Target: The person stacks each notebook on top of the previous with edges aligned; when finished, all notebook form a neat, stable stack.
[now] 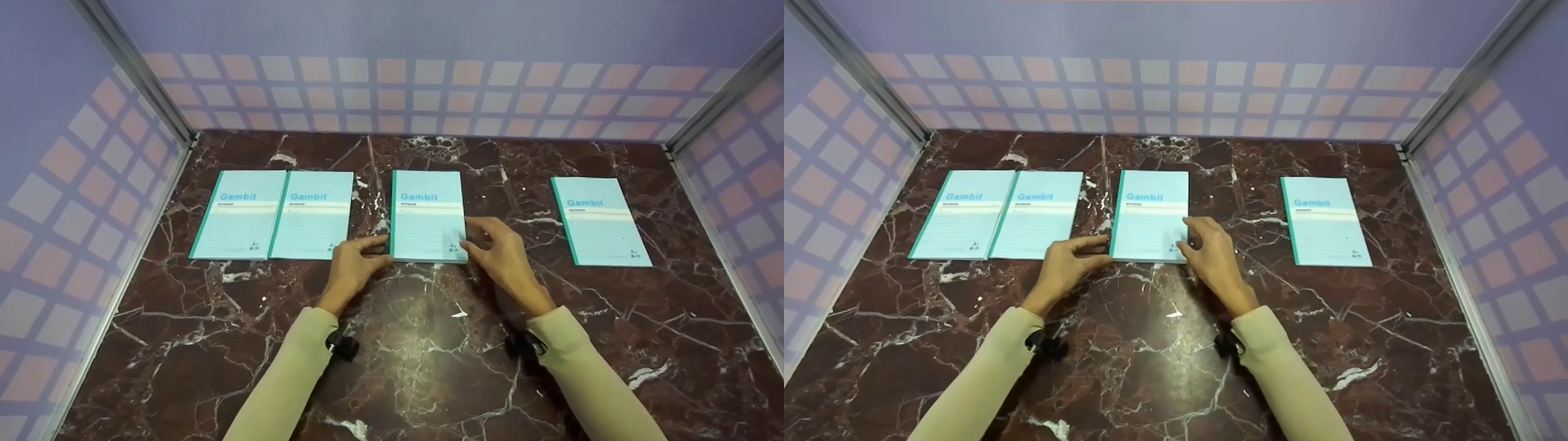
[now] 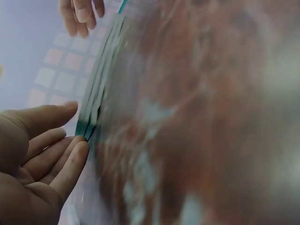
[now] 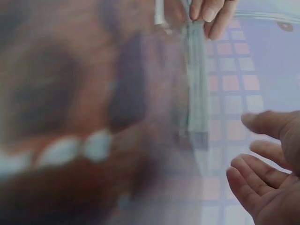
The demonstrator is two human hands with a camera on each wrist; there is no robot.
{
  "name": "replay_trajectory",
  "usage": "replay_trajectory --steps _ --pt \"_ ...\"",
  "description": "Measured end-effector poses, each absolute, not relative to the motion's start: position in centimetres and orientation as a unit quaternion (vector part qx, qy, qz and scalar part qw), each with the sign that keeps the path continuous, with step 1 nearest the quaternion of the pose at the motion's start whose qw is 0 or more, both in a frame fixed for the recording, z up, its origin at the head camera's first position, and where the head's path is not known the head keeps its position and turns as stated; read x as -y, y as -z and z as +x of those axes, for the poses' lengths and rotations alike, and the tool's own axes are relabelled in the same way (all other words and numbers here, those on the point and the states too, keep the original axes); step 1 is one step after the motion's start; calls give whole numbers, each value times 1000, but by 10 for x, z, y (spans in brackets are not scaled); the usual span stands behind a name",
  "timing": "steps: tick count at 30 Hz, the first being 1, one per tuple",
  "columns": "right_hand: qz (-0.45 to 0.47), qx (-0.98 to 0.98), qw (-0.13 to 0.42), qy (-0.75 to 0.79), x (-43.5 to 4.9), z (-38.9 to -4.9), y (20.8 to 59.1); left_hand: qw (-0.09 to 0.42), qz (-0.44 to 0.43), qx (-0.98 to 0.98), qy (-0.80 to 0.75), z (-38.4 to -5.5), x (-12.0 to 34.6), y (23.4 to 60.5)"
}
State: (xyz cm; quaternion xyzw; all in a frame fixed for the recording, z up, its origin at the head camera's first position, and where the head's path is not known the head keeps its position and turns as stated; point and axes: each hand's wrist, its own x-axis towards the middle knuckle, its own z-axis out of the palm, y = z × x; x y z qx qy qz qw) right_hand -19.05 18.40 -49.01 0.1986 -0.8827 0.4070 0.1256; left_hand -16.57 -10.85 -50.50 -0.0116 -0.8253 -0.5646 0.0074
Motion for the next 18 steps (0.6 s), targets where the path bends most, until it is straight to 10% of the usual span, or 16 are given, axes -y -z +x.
replay_trajectory --steps 18 --pt "273 839 20 -470 -94 -209 494 111 51 850 513 -153 201 488"
